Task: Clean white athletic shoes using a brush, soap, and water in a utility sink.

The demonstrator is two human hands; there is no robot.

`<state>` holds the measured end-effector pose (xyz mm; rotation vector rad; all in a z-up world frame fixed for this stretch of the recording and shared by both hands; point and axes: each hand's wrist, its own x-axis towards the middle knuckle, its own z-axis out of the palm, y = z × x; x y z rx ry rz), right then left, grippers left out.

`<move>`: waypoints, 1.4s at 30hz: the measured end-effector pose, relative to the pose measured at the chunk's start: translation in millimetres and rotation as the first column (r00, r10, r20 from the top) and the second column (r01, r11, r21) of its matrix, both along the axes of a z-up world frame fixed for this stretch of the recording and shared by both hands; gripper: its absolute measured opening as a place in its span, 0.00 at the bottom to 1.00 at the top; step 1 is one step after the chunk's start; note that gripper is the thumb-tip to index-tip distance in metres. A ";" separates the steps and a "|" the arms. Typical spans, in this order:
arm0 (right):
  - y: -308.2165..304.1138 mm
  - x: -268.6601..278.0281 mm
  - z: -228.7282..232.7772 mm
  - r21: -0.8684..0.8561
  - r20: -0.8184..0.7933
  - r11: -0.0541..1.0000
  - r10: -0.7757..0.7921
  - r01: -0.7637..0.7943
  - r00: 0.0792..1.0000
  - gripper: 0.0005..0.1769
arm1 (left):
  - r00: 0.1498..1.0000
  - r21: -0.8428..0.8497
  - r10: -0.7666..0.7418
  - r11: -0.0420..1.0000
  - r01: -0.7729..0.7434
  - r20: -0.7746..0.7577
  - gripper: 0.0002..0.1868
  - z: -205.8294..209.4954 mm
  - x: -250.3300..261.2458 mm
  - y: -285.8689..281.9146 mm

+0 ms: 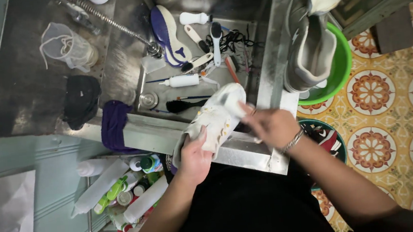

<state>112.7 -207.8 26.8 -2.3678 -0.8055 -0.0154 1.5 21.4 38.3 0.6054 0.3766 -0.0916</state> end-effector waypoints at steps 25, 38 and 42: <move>8.8 -32.2 7.3 0.064 0.010 0.991 0.113 -0.114 0.993 0.21 | 0.999 -0.042 0.010 0.999 -0.008 0.043 0.31 -15.0 -5.3 8.9; 9.5 -13.0 19.5 0.088 0.126 0.991 0.086 -0.098 0.988 0.11 | 0.997 -0.329 0.042 0.944 -0.017 0.070 0.43 29.3 6.2 25.3; 31.9 -28.3 51.1 0.017 0.163 0.976 0.211 -0.217 0.964 0.20 | 0.977 -0.387 0.000 0.918 0.086 0.215 0.46 28.8 11.8 37.6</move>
